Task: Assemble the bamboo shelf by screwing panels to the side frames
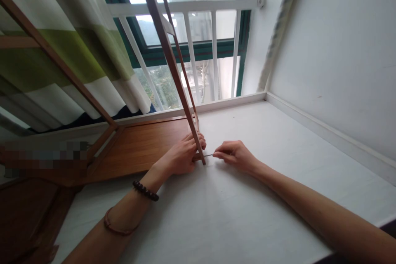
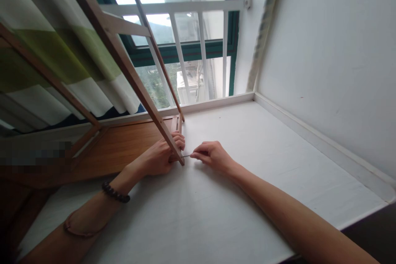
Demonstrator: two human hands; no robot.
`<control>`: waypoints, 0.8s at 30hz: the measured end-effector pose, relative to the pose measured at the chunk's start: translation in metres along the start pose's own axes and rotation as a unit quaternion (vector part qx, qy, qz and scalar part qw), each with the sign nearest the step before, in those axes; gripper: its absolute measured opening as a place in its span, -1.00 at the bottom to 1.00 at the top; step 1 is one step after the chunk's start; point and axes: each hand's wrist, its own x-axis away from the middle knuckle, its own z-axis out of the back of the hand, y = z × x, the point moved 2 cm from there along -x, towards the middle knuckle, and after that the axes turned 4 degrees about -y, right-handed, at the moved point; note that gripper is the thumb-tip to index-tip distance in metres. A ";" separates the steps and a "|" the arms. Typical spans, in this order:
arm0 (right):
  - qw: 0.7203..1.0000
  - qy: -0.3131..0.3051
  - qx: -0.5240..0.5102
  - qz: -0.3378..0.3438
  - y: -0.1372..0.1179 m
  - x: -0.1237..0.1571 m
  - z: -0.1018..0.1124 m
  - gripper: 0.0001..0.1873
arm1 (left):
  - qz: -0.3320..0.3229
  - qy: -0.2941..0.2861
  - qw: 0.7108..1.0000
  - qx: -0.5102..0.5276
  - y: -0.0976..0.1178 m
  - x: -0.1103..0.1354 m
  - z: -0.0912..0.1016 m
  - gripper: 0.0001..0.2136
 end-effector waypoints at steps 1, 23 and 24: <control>0.996 -0.007 -0.067 -0.059 0.001 0.000 -0.002 -0.68 | 0.004 -0.002 1.000 0.000 -0.001 -0.001 0.000 -0.65; 0.921 -0.090 -0.321 -0.199 0.019 -0.002 0.024 -0.67 | 0.031 0.012 0.999 0.011 0.004 -0.023 0.000 -0.66; 0.914 -0.107 -0.331 -0.206 0.020 -0.001 0.025 -0.64 | 0.033 0.011 0.999 0.011 0.004 -0.022 0.001 -0.66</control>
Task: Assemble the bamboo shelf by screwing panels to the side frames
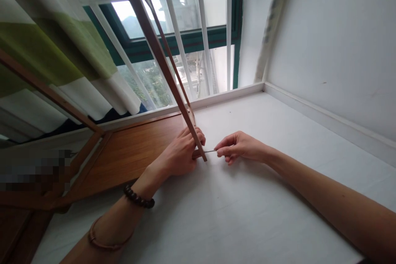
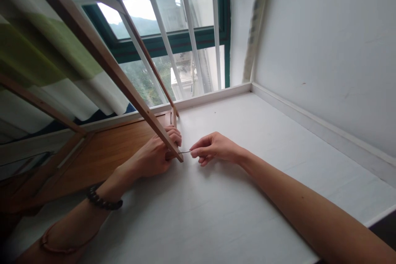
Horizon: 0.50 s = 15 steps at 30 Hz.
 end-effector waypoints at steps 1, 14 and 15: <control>1.000 -0.015 -0.007 -0.007 0.000 0.000 0.001 -0.61 | 0.002 -0.001 1.000 0.000 0.000 0.000 0.001 -0.67; 1.000 0.000 -0.026 0.018 0.002 -0.002 -0.008 -0.67 | 0.006 -0.002 1.000 -0.002 -0.002 0.005 -0.002 -0.67; 0.999 -0.020 -0.026 0.021 0.002 -0.002 -0.007 -0.67 | 0.007 -0.001 1.000 -0.002 -0.002 0.005 -0.003 -0.67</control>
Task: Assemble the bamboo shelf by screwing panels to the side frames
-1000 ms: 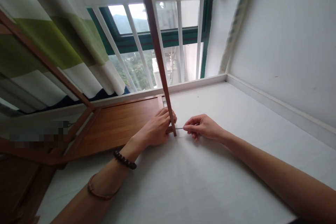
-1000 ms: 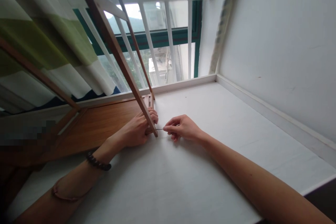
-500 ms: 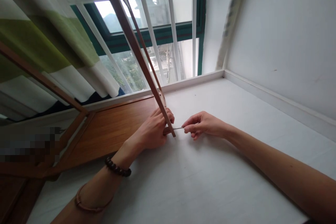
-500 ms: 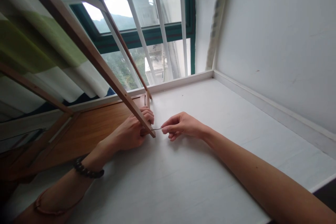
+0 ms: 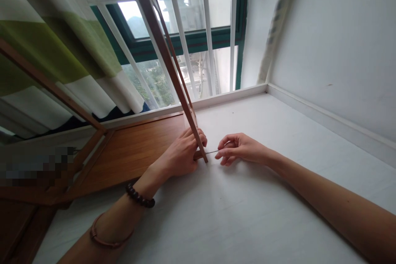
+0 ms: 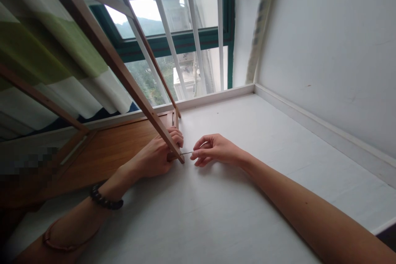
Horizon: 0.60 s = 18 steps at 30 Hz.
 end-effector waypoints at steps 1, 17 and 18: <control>1.000 -0.024 0.001 0.003 0.001 0.000 0.001 -0.66 | 0.001 0.000 1.000 -0.001 0.000 0.000 -0.001 -0.67; 0.874 0.036 0.429 0.227 -0.007 0.006 0.005 -0.70 | 0.000 -0.012 1.000 0.012 -0.001 0.002 -0.002 -0.67; 0.870 0.035 0.433 0.231 -0.007 0.007 0.004 -0.69 | 0.001 -0.009 1.000 0.013 -0.001 0.002 -0.002 -0.68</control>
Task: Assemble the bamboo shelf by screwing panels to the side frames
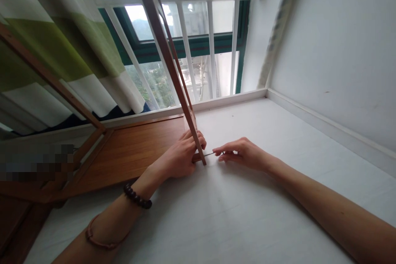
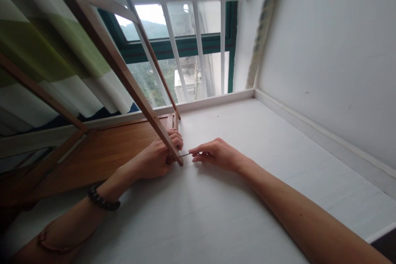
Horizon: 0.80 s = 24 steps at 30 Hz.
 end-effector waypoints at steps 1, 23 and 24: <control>1.000 -0.002 0.004 0.003 -0.001 0.000 -0.001 -0.69 | 0.000 0.002 1.000 0.001 0.000 0.000 0.000 -0.69; 0.910 0.051 -0.362 -0.194 0.009 -0.010 -0.014 -0.63 | 0.001 0.007 1.000 0.008 0.000 0.000 0.001 -0.73; 0.912 0.052 -0.360 -0.190 0.009 -0.009 -0.013 -0.64 | 0.001 0.005 1.000 0.009 0.000 0.000 0.001 -0.73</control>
